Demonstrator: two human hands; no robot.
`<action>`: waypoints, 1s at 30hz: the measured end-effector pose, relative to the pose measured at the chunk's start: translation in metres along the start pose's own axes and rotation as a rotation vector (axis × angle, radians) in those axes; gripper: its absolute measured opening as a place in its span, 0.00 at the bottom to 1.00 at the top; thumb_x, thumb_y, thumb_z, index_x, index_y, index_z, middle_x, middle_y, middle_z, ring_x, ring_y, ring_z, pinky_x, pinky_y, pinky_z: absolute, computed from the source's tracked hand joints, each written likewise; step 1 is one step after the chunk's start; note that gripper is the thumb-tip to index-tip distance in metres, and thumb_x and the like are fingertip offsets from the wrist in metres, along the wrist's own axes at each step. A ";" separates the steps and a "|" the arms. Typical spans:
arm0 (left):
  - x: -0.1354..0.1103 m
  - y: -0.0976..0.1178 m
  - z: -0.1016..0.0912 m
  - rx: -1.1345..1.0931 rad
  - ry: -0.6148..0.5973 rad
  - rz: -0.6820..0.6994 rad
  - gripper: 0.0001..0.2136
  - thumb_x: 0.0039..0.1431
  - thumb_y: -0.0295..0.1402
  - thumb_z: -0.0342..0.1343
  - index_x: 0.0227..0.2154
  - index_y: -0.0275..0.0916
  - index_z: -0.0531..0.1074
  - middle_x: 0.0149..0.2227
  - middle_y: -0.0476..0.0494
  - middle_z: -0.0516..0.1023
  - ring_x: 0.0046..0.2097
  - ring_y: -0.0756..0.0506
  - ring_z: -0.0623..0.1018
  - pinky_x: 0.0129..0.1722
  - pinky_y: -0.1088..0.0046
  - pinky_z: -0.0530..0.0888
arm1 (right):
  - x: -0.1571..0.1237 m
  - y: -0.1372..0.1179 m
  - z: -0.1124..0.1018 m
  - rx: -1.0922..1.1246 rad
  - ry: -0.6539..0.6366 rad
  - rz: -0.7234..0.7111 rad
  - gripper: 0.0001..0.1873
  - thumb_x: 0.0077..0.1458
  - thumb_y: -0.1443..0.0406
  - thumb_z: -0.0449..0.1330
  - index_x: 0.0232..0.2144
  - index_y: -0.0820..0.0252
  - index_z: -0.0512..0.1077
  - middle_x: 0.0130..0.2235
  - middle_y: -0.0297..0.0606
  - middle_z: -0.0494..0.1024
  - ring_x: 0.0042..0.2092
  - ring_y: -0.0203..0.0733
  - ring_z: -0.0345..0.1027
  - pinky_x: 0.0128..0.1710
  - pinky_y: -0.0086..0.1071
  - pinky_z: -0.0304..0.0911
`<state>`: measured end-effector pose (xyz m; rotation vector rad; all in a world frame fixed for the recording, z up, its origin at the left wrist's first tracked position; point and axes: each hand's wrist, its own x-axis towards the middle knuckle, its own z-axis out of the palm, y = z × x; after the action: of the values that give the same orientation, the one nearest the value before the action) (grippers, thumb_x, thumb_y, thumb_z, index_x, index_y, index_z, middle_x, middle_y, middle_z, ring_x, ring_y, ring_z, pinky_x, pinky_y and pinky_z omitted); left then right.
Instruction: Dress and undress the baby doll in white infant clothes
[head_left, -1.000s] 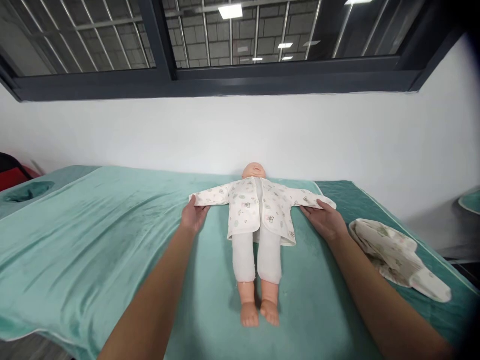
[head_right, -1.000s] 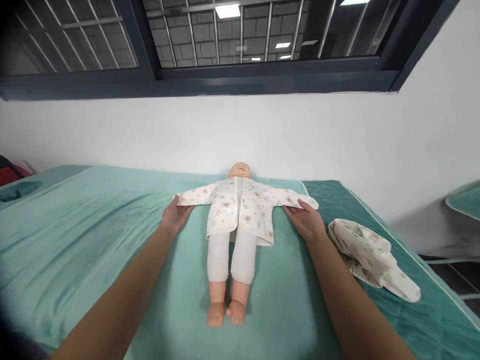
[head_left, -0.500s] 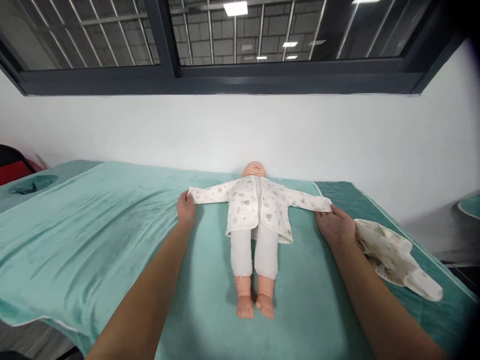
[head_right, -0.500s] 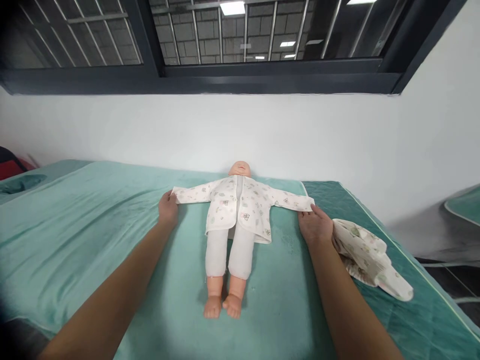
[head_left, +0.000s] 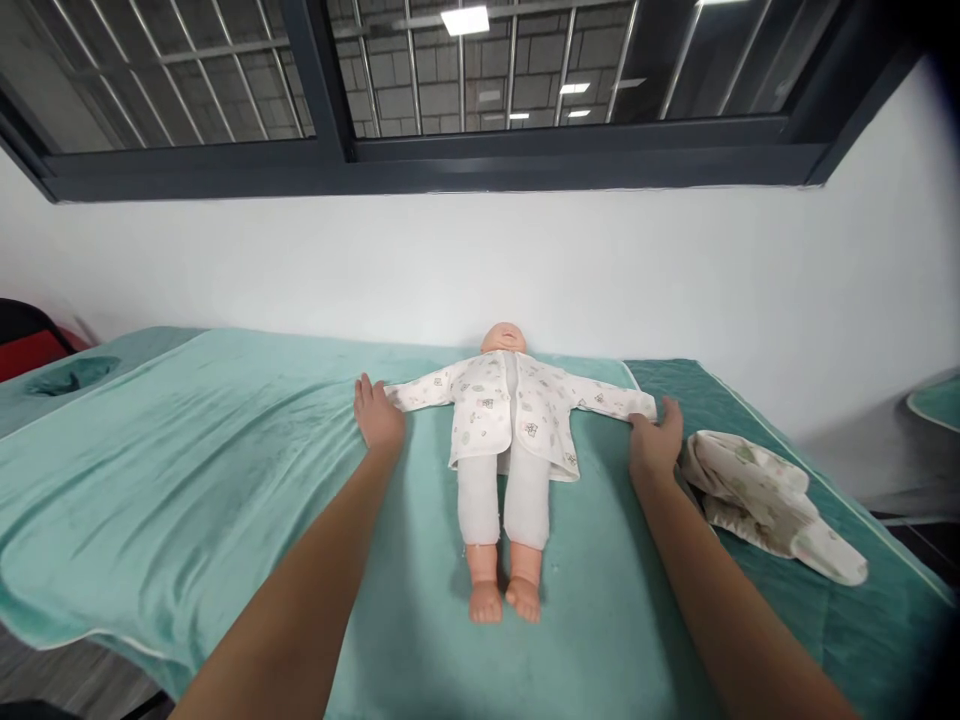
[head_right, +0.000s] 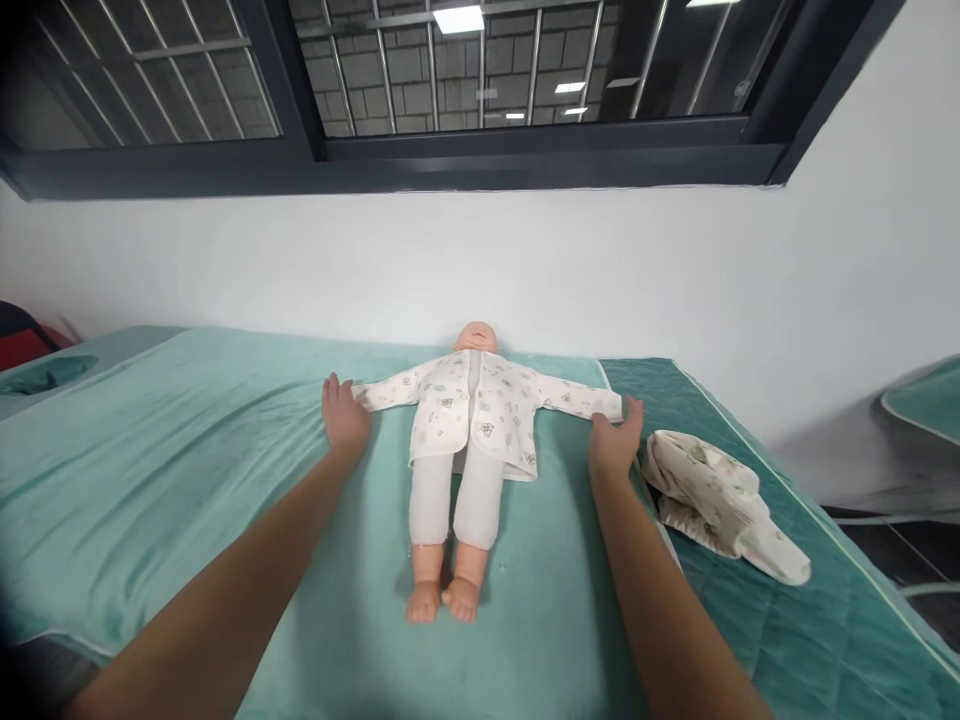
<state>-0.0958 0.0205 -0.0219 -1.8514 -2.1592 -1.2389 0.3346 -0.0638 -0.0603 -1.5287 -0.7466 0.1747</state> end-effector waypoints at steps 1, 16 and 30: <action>-0.003 0.003 -0.001 0.047 -0.013 0.049 0.24 0.57 0.20 0.44 0.57 0.32 0.66 0.70 0.33 0.51 0.72 0.38 0.48 0.70 0.51 0.48 | -0.003 -0.003 0.000 -0.061 -0.014 -0.029 0.38 0.47 0.64 0.56 0.61 0.70 0.57 0.66 0.55 0.55 0.68 0.57 0.45 0.69 0.50 0.38; -0.020 0.007 -0.004 0.249 -0.316 0.093 0.35 0.65 0.51 0.36 0.68 0.33 0.51 0.71 0.32 0.49 0.71 0.34 0.51 0.67 0.43 0.47 | -0.034 -0.029 0.022 -0.850 -0.218 -0.232 0.35 0.66 0.53 0.40 0.63 0.74 0.58 0.66 0.59 0.56 0.68 0.61 0.45 0.65 0.57 0.40; -0.031 0.005 -0.018 0.303 -0.363 0.041 0.36 0.64 0.49 0.36 0.70 0.34 0.44 0.71 0.34 0.47 0.71 0.35 0.49 0.68 0.46 0.43 | -0.043 -0.025 0.016 -0.930 -0.294 -0.231 0.43 0.65 0.47 0.33 0.68 0.74 0.47 0.70 0.58 0.44 0.70 0.61 0.35 0.66 0.58 0.37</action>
<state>-0.0905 -0.0152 -0.0225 -2.0938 -2.2984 -0.5554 0.2843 -0.0759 -0.0531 -2.2938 -1.3442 -0.1555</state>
